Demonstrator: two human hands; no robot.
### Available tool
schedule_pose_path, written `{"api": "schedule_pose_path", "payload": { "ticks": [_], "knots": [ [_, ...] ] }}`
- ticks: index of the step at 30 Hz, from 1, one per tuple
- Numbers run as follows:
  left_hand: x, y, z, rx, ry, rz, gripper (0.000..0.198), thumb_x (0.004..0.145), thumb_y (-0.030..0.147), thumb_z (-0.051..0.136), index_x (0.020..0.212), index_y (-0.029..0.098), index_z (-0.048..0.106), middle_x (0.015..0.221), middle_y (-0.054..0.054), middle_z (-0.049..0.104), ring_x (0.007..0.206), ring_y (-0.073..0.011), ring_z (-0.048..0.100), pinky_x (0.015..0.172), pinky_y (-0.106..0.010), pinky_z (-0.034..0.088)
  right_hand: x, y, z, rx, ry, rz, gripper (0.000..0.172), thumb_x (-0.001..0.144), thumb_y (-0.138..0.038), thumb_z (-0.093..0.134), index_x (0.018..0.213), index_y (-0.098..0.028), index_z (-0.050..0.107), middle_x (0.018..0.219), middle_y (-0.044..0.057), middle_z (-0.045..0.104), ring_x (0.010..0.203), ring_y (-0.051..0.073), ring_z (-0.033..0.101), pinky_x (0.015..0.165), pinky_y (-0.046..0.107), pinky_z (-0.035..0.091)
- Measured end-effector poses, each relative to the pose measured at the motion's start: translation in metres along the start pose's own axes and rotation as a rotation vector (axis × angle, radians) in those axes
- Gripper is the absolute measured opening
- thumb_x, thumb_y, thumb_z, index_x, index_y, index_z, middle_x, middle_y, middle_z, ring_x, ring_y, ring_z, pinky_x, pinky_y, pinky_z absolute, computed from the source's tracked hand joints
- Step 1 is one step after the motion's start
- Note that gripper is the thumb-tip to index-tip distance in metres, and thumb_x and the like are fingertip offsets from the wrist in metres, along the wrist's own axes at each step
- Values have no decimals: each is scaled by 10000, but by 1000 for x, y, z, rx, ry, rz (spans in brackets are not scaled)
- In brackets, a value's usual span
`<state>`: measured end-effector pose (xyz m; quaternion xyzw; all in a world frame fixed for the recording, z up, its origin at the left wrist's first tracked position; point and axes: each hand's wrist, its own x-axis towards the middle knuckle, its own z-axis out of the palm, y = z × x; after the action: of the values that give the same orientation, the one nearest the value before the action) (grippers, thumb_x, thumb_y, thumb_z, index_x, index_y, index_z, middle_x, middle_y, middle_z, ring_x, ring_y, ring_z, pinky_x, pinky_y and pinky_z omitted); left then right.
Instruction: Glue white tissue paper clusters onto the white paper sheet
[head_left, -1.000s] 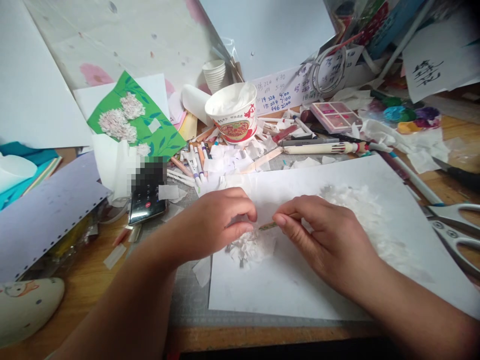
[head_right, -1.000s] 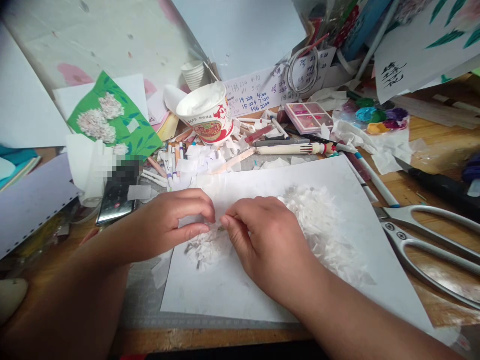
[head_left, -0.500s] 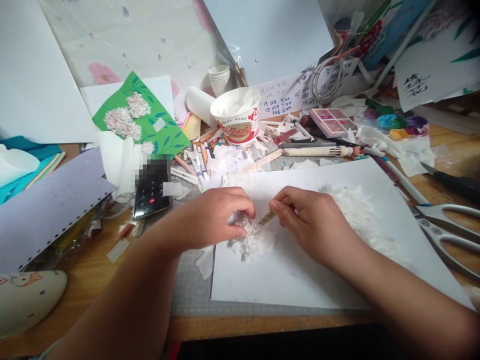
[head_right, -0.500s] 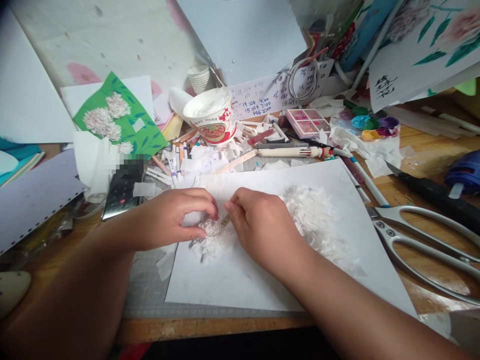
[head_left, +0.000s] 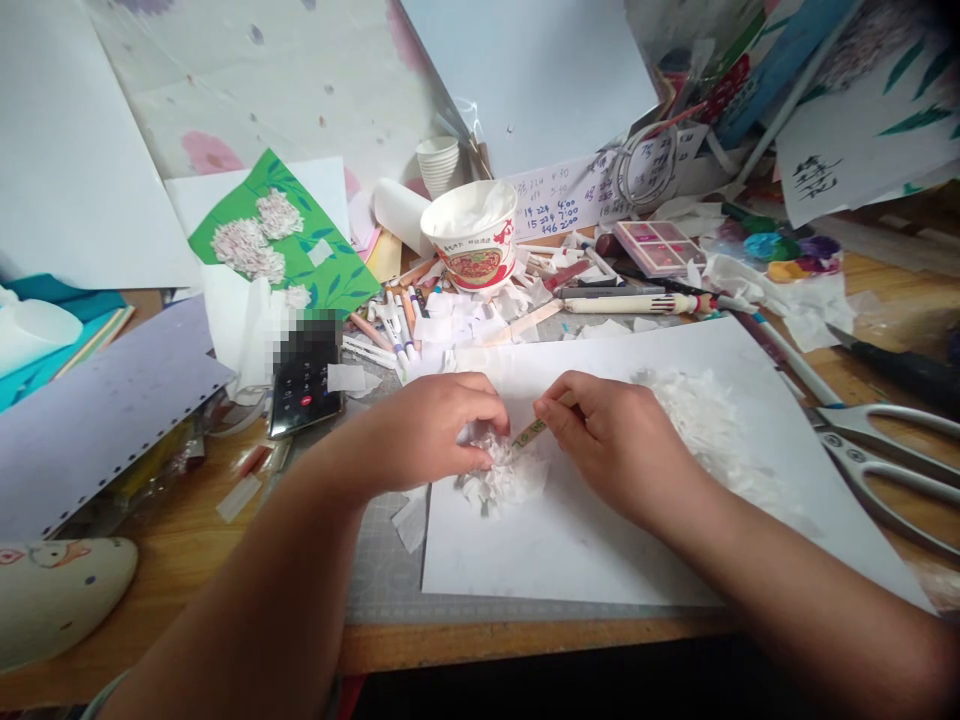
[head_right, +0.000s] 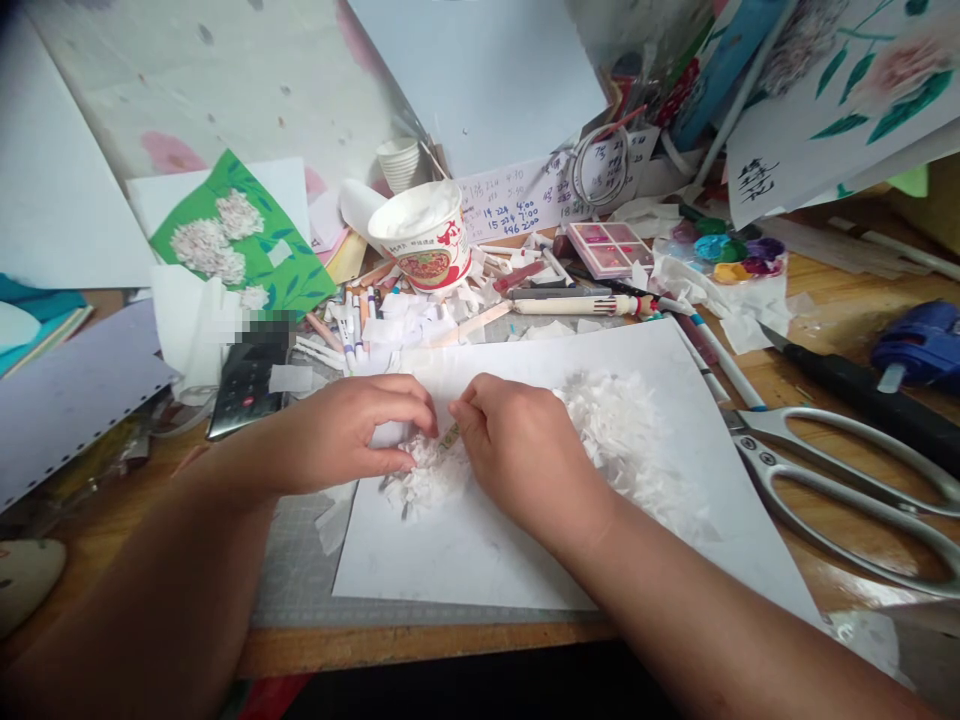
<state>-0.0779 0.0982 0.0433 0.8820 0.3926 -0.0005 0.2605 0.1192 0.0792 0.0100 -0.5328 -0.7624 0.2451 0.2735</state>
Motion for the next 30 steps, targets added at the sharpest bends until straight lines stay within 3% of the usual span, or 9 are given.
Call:
{"api": "schedule_pose_path", "payload": {
  "ticks": [20,30],
  "knots": [
    [1,0,1,7,-1,23,170,781,220,595,943,199,640,977,-17,584,908,-153,568,830,-242,413,3,1,-2,-97,-51,58,218,848,-288,460,692,-181,568,587,-1,606,520,114,481,517,234,277],
    [0,1,1,-21,-6,-16,207,774,218,611,976,210,653,1030,-18,594,906,-154,578,818,-258,415,41,5,-16,-292,-380,172,280,800,-392,478,610,-195,537,632,35,636,585,155,534,528,261,303]
  ]
}}
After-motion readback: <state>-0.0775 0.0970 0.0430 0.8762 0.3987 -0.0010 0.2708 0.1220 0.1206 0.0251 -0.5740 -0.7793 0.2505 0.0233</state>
